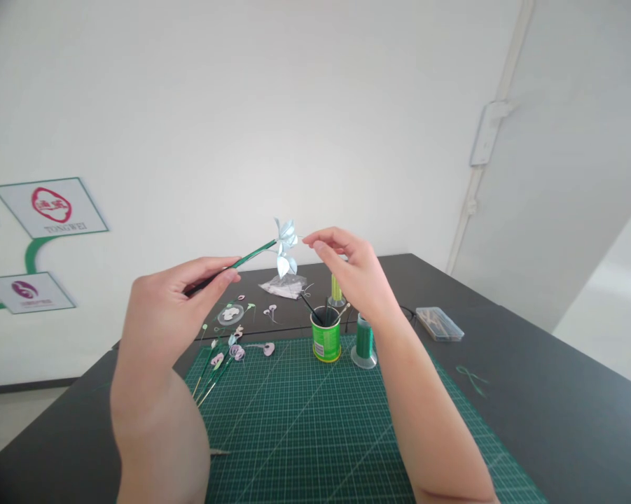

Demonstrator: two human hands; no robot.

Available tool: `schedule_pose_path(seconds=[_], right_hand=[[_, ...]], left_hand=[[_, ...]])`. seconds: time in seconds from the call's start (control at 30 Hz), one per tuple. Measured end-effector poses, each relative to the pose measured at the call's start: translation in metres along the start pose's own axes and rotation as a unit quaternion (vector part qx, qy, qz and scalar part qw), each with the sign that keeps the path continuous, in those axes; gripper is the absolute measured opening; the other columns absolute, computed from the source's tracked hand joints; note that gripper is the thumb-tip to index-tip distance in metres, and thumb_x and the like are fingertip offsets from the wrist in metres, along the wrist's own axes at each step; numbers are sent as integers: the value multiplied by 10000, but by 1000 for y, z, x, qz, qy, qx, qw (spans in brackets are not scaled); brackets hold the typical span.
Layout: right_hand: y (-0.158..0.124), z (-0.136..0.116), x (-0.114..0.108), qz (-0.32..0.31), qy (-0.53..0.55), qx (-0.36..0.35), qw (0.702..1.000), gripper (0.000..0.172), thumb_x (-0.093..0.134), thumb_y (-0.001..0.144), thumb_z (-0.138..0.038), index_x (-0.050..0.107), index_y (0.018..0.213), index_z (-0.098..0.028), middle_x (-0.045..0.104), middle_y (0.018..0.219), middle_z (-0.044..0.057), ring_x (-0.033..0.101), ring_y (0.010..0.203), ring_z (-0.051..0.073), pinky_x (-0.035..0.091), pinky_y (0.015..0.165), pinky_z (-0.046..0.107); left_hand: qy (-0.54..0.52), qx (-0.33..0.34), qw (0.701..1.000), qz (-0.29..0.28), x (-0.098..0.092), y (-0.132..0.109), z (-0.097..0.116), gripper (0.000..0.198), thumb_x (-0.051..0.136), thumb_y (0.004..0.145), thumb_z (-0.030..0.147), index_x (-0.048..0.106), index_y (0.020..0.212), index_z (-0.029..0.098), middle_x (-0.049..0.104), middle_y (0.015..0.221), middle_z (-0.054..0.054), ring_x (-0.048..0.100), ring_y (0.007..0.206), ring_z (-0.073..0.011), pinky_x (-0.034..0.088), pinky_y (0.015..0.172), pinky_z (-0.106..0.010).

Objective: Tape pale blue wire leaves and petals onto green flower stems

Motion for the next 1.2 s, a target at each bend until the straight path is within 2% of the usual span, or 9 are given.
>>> schedule_pose_path(seconds=[0.17, 0.33, 0.43, 0.53, 0.6, 0.73, 0.87, 1.03, 1.2], right_hand=[[-6, -2, 7, -58, 28, 66, 996, 243, 687, 950, -470, 801, 919, -257, 730, 905, 24, 615, 906, 199, 430, 868, 370], [-6, 10, 17, -108, 120, 112, 980, 264, 674, 944, -458, 815, 840, -261, 689, 875, 39, 573, 908, 200, 423, 856, 357], [-6, 13, 22, -141, 172, 127, 967, 257, 689, 937, -447, 825, 830, -257, 562, 743, 23, 514, 813, 185, 404, 786, 343], [-6, 10, 21, -139, 208, 118, 961, 235, 667, 960, -399, 860, 927, -270, 379, 662, -18, 404, 699, 151, 368, 729, 322], [-6, 6, 18, -131, 233, 107, 958, 253, 642, 985, -386, 867, 1009, -270, 312, 646, -34, 317, 640, 135, 337, 679, 313], [-8, -2, 18, -149, 286, 102, 941, 278, 614, 1013, -366, 839, 1133, -253, 283, 587, -56, 211, 568, 126, 229, 571, 315], [-12, -6, 15, -161, 301, 105, 934, 327, 581, 1037, -379, 771, 1273, -255, 227, 531, -86, 138, 513, 115, 142, 533, 319], [-10, -6, 7, -128, 305, 92, 939, 358, 571, 1041, -402, 721, 1316, -228, 197, 507, -106, 83, 491, 109, 108, 526, 325], [-6, -2, 4, -102, 301, 97, 943, 386, 572, 1034, -398, 681, 1362, -226, 218, 496, -109, 84, 473, 109, 86, 519, 330]], left_hand=[[11, 12, 1000, -12, 5, 0, 5, 156, 745, 938, 324, 859, 1038, 364, 847, 967, 50, 773, 789, -176, 483, 605, -268], [21, 40, 999, -25, 8, 0, 13, 161, 739, 941, 319, 857, 1033, 379, 844, 917, 65, 742, 698, -148, 448, 567, -259], [25, 40, 999, -20, 8, 0, 14, 168, 734, 942, 319, 855, 1041, 381, 844, 918, 65, 729, 675, -143, 435, 554, -260], [28, 29, 999, -17, 8, 0, 12, 169, 733, 939, 317, 857, 1039, 373, 846, 948, 57, 747, 720, -158, 443, 571, -264], [30, 23, 999, -20, 8, 0, 10, 169, 734, 936, 318, 858, 1036, 374, 846, 950, 58, 749, 722, -160, 449, 581, -267], [29, 18, 999, -28, 9, 1, 9, 167, 732, 941, 326, 856, 1040, 379, 847, 967, 62, 762, 757, -164, 469, 607, -266], [30, 26, 998, -46, 11, 1, 10, 163, 729, 945, 327, 856, 1033, 379, 847, 960, 65, 769, 763, -162, 484, 622, -265], [26, 25, 998, -54, 11, -1, 11, 147, 729, 952, 339, 857, 1016, 368, 846, 944, 65, 766, 748, -156, 501, 634, -264], [21, 27, 998, -43, 9, -1, 11, 156, 734, 948, 329, 860, 1034, 359, 848, 969, 46, 781, 800, -175, 529, 663, -266]])
Point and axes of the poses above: each hand's wrist, its own y-axis towards the middle knuckle, its own x-axis out of the palm, z = x × y, the point moved 7 cm from there along y, towards the middle knuckle
